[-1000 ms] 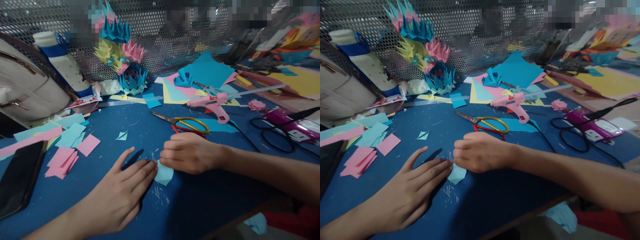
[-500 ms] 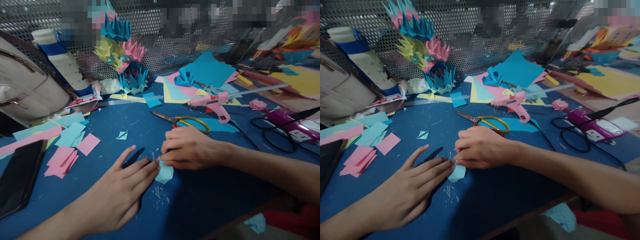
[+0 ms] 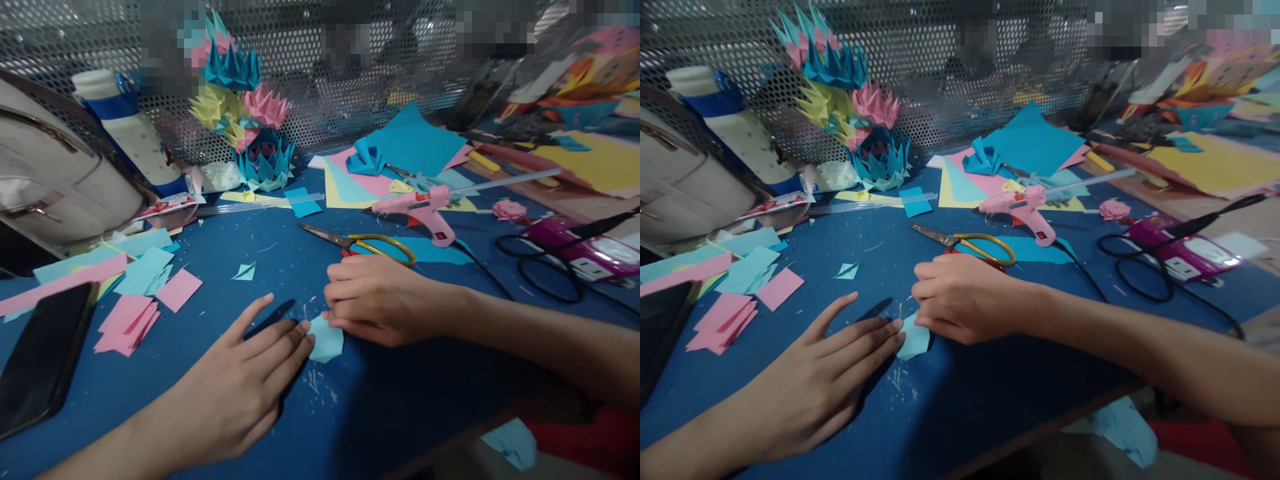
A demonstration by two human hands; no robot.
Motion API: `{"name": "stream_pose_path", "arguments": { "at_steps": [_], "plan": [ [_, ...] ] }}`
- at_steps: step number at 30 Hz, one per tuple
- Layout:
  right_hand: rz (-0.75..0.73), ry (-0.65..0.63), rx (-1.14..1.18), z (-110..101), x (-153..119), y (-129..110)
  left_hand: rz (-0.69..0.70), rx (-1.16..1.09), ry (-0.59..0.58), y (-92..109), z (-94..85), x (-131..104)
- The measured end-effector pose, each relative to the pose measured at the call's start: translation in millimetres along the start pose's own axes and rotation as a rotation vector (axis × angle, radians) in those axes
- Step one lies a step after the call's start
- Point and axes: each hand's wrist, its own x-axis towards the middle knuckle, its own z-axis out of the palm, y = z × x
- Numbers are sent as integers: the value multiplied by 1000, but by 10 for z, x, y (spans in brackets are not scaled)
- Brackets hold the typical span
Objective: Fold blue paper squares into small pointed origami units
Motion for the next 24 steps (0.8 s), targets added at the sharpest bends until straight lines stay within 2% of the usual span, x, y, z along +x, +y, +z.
{"name": "stream_pose_path", "arguments": {
  "at_steps": [4, 8, 11, 17, 24],
  "plan": [
    [118, 73, 44, 98, 35, -42, -22, -10, 21, 25, 29, -7],
    [301, 27, 207, 137, 76, -101, -47, -40, 58, 44, 55, -19],
    [361, -8, 283, 124, 94, -129, -47, -56, 103, 53, 63, -27],
    [375, -16, 320, 116, 114, -171, -31, -64, 135, 50, 69, -30],
    [310, 56, 149, 169, 93, -237, -7, -63, 128, 42, 72, -40]
  ]
}}
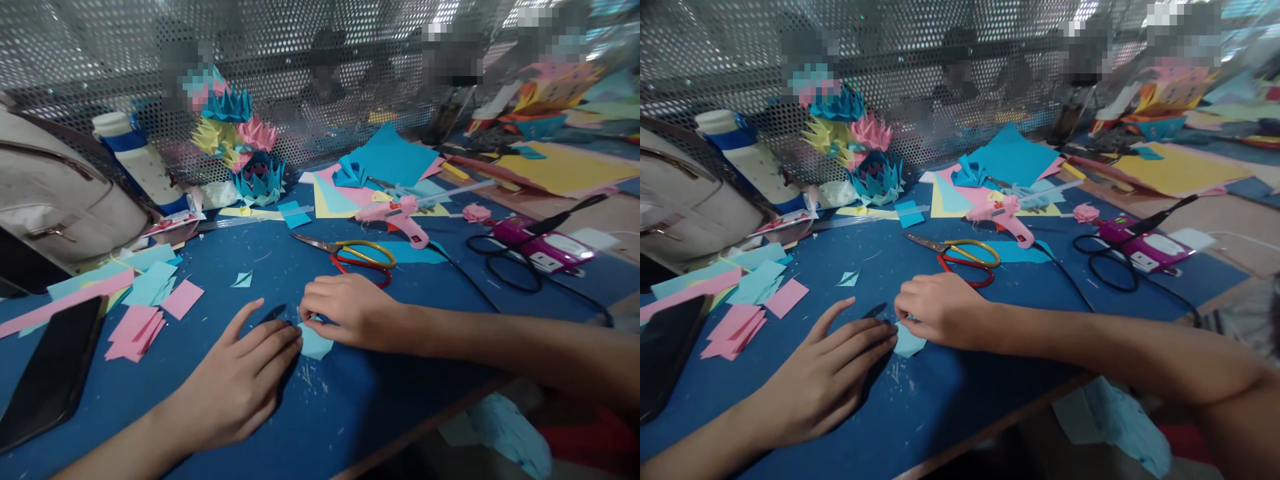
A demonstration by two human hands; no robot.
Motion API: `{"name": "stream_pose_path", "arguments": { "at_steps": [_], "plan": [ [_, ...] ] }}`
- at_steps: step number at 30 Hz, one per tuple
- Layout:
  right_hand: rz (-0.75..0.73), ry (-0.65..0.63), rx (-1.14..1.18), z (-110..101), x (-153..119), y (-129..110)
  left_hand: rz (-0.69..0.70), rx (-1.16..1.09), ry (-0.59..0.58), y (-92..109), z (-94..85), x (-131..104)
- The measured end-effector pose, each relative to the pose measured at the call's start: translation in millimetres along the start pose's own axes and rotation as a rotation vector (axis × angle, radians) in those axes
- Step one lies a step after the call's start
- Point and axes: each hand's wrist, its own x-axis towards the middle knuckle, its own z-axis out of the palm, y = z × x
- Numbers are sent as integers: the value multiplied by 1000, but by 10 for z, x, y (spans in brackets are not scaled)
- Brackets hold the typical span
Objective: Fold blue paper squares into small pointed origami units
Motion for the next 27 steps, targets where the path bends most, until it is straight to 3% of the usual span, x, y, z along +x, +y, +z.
{"name": "stream_pose_path", "arguments": {
  "at_steps": [15, 17, 20, 22, 27],
  "plan": [
    [-8, -33, 0, 30, -5, 59, -40, -34, -46, 7, -35, 33],
    [-4, -48, 38, 22, 6, 66, -123, -147, -20, 9, -37, 63],
    [27, -79, 145, 17, 34, 86, -373, -356, 29, -15, -24, 161],
    [54, -89, 214, 27, 50, 95, -512, -370, 55, -46, 4, 241],
    [79, -41, 262, 62, 55, 82, -624, -324, 91, -88, 91, 379]
  ]
}}
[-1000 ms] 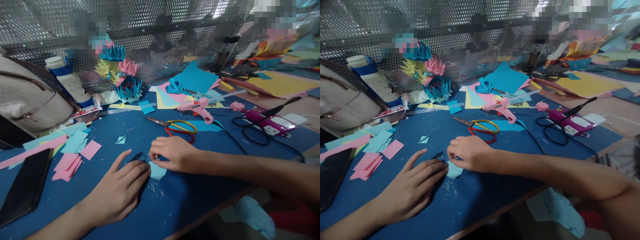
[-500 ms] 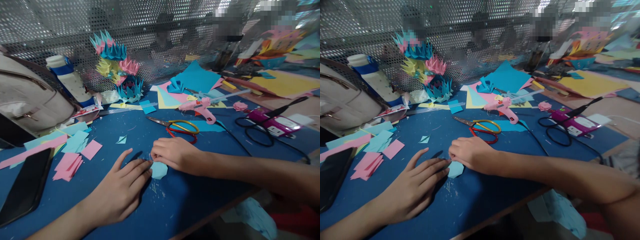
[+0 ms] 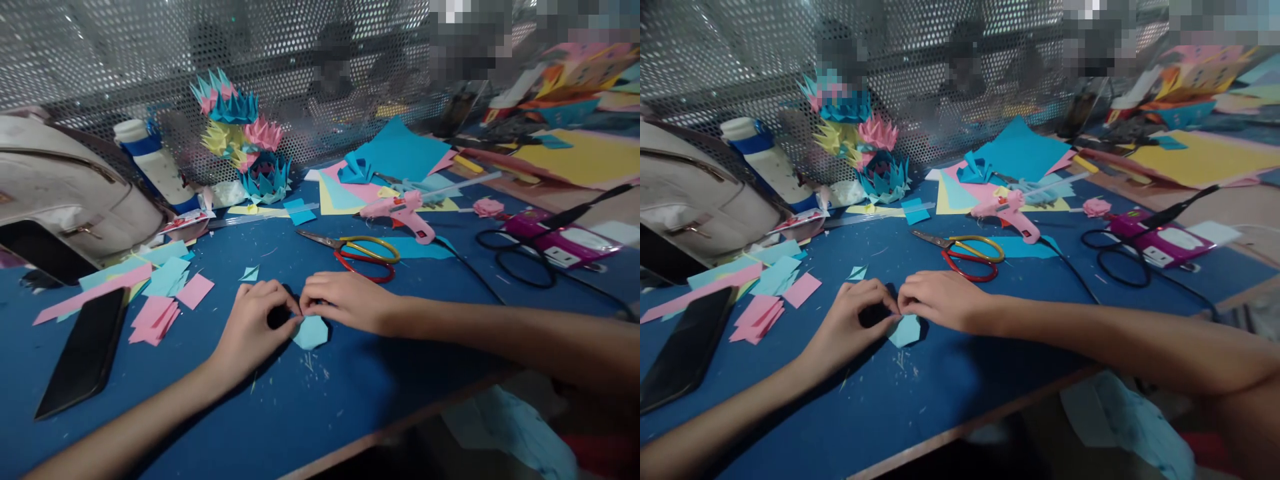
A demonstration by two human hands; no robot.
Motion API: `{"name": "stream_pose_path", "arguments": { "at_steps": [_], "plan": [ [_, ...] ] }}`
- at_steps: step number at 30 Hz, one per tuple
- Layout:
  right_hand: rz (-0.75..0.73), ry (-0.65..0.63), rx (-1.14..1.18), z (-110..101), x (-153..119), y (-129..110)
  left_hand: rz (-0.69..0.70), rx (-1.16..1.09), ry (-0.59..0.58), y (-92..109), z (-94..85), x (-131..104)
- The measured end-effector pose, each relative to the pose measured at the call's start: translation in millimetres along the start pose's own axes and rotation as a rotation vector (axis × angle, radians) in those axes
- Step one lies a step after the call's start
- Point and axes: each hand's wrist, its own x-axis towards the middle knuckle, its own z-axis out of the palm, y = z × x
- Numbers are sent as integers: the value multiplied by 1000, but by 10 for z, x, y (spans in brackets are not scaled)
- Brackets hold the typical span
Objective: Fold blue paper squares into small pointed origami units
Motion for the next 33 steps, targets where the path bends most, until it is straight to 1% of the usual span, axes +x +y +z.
{"name": "stream_pose_path", "arguments": {
  "at_steps": [6, 11, 18, 24, 28, 33],
  "plan": [
    [-12, -4, -67, -62, -36, -17, -16, 47, 41, 61, 38, 13],
    [-102, 20, -214, -82, -72, -24, 26, 108, 76, 91, 53, -8],
    [-242, 54, -498, -41, -81, -37, 139, 211, 122, 110, 39, -35],
    [-352, 79, -569, -66, -94, -10, 283, 291, 153, 58, 25, -105],
    [-441, 4, -560, -156, -92, 10, 375, 331, 153, 36, 16, -188],
    [-505, -106, -541, -324, -91, 32, 422, 360, 120, 25, -28, -233]
  ]
}}
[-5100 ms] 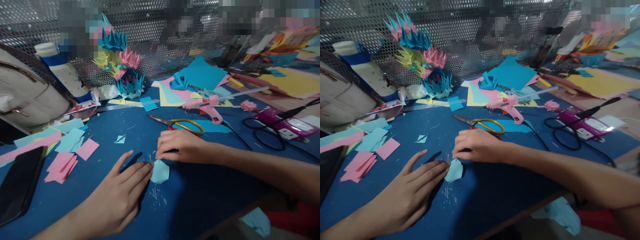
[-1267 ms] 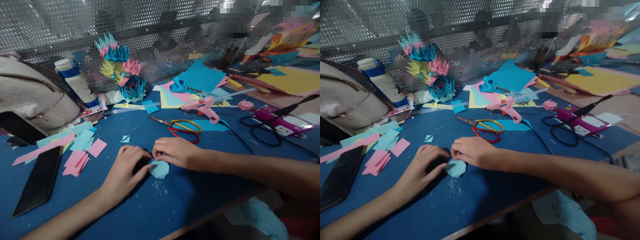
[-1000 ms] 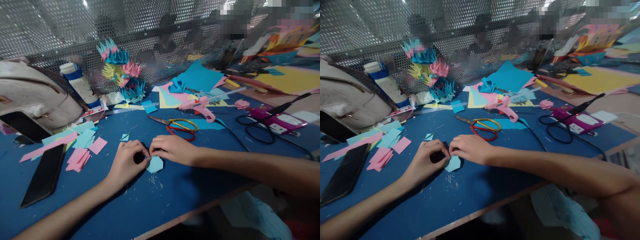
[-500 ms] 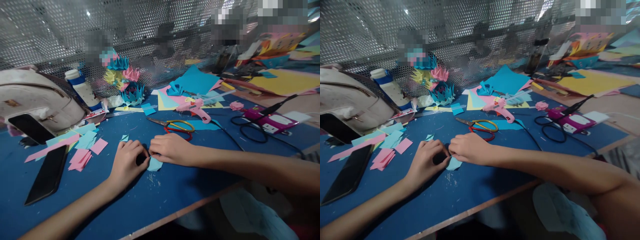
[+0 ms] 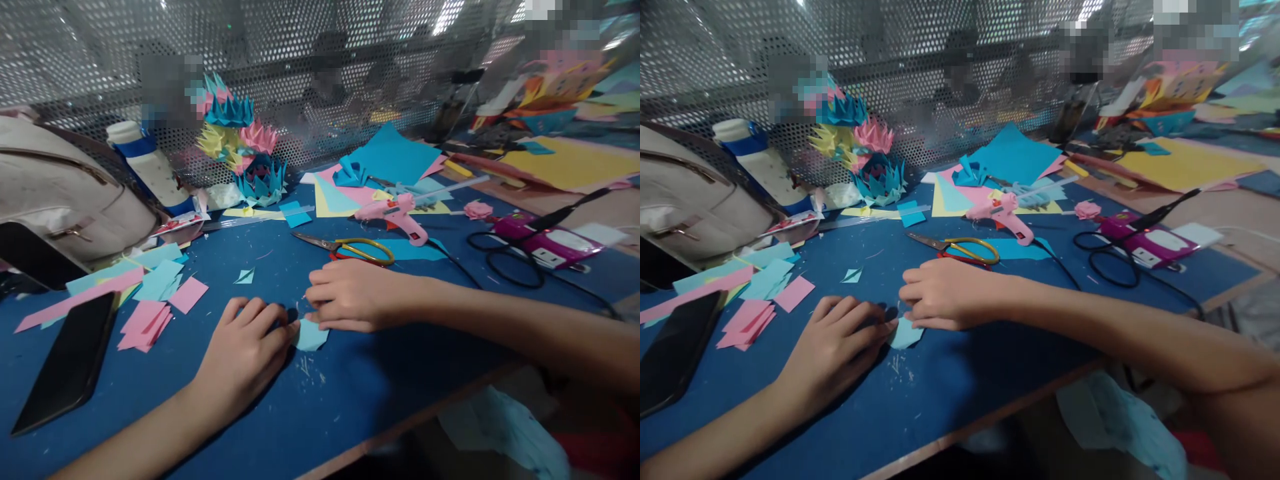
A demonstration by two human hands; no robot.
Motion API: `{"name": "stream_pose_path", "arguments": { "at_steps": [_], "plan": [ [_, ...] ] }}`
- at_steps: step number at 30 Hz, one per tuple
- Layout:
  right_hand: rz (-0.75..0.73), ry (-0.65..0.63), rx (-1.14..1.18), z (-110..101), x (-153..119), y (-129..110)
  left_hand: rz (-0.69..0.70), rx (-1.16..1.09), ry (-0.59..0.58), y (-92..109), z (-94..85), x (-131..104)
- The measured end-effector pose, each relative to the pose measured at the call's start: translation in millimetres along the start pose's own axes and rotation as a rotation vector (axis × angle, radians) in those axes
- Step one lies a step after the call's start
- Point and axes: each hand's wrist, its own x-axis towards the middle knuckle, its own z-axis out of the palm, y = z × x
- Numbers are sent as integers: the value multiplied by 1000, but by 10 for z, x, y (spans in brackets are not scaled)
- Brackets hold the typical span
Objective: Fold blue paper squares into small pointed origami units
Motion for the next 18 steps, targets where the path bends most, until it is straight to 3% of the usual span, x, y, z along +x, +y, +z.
{"name": "stream_pose_path", "arguments": {
  "at_steps": [5, 8, 12, 18],
  "plan": [
    [30, 27, 122, 22, -26, 79, -3, 9, -11, -12, -15, 1],
    [159, 78, 276, 82, -16, 110, 37, 34, -8, 9, 2, -13],
    [353, 15, 414, 115, 0, 92, 100, 71, 8, 33, 31, -35],
    [411, 15, 429, 122, 17, 12, 128, 66, -17, 31, 49, -50]
  ]
}}
